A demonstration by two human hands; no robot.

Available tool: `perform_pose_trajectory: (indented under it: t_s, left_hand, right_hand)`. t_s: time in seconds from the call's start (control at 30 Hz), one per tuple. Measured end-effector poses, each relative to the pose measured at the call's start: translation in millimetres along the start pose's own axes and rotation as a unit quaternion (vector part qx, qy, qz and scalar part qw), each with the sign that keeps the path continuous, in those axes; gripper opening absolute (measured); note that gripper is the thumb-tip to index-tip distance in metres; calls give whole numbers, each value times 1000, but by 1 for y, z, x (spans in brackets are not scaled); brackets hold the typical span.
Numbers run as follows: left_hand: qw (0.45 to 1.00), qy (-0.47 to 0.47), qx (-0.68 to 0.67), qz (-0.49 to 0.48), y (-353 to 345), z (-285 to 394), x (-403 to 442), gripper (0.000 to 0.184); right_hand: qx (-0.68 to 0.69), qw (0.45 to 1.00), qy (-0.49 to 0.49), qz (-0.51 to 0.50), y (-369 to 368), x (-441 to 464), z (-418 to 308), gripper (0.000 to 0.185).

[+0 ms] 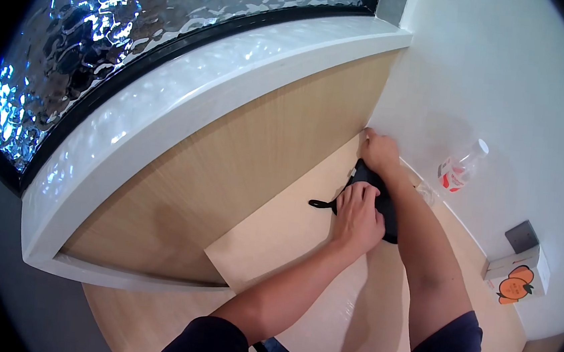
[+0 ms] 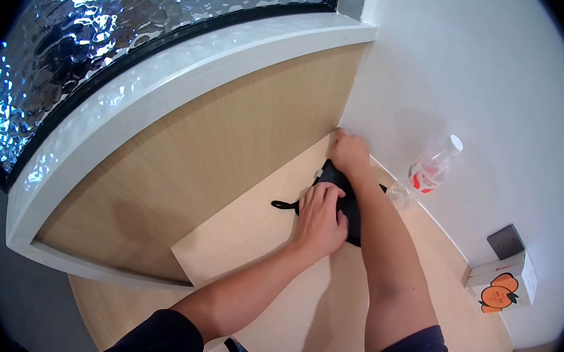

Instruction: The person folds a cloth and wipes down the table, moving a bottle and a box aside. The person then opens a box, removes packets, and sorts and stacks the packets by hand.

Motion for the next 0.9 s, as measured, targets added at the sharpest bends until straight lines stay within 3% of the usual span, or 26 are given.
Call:
perform_pose_trajectory:
  t_s: [0.3,0.9]
  left_hand:
    - [1000,-5,-5,3,1,1,0,40]
    - [1000,-1,4,-27,-3,0,0,35]
  right_hand:
    - [82,993,-1,84,6,-16,7,35]
    - [135,977,-74,148,4,3,16,21]
Point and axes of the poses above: each hand's wrist, its own x-axis towards the middle knuckle, its own y-axis out of the back of the hand, z = x × y, the point moved 8 cm from there along x, towards the middle knuckle, and after that the axes turned 3 degrees about -z, right-handed, at the moved point
